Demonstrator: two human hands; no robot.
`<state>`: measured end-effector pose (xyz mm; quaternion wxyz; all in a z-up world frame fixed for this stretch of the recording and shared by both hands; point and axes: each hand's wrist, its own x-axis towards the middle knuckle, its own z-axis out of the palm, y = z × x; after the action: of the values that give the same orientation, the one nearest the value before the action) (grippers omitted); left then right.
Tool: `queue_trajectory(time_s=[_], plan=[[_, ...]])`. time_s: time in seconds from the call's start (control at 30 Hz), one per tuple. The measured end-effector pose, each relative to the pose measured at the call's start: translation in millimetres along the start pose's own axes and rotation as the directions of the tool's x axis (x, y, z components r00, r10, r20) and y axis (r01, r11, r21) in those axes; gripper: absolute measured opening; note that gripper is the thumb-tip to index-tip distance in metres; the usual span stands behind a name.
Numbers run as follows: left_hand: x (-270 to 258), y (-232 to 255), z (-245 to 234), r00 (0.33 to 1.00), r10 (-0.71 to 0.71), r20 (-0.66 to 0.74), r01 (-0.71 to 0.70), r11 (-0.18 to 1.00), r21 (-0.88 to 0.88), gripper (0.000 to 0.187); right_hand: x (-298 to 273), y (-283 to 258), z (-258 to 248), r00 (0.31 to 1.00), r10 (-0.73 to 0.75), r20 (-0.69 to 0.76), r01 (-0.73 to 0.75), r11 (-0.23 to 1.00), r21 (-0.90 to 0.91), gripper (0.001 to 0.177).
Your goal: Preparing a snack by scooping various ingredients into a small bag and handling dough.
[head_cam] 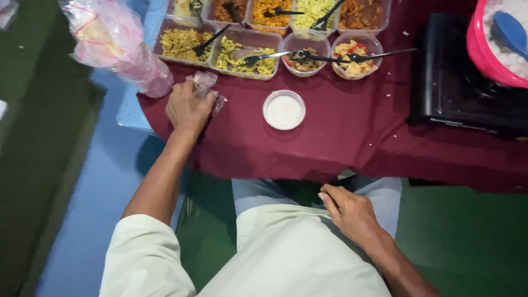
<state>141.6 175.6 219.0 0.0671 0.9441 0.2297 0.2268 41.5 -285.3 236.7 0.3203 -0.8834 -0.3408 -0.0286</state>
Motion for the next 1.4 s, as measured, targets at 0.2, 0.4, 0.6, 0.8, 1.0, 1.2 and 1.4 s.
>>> queue_trajectory(time_s=[0.2, 0.4, 0.6, 0.8, 1.0, 1.2, 1.4], plan=[[-5.5, -4.9, 6.4, 0.980, 0.098, -0.175, -0.106, 0.994, -0.036, 0.008, -1.2, -1.2, 4.7, 0.987, 0.159, 0.022, -0.159, 0.987, -0.003, 0.018], [-11.9, 11.8, 3.4, 0.964, 0.032, -0.264, -0.100, 0.964, -0.248, 0.013, -11.4, 5.4, 5.6, 0.950, 0.253, 0.183, -0.265, 0.964, 0.040, 0.023], [10.4, 22.5, -8.2, 0.966, -0.074, -0.249, -0.064, 0.861, -0.505, 0.010, -12.5, 7.5, 6.3, 0.938, 0.282, 0.204, -0.297, 0.954, 0.046, 0.025], [11.6, 32.2, 12.9, 0.954, -0.242, -0.176, 0.021, 0.642, -0.766, 0.014, -2.6, 21.4, 15.5, 0.967, 0.219, 0.126, -0.220, 0.975, -0.009, 0.023], [-0.5, 47.5, 1.0, 0.967, -0.253, -0.011, 0.102, 0.428, -0.898, 0.014, 23.2, 9.4, 0.5, 0.982, 0.161, 0.099, -0.165, 0.986, 0.029, 0.022], [14.2, 54.5, 1.1, 0.967, -0.253, 0.042, 0.145, 0.401, -0.905, 0.011, 42.2, 5.5, 2.4, 0.996, 0.051, 0.070, -0.053, 0.998, 0.024, 0.019], [15.9, 56.4, 3.0, 0.958, -0.266, -0.105, 0.072, 0.578, -0.813, 0.004, 41.1, -2.1, 11.1, 0.994, 0.019, 0.104, -0.024, 0.999, 0.043, 0.018]])
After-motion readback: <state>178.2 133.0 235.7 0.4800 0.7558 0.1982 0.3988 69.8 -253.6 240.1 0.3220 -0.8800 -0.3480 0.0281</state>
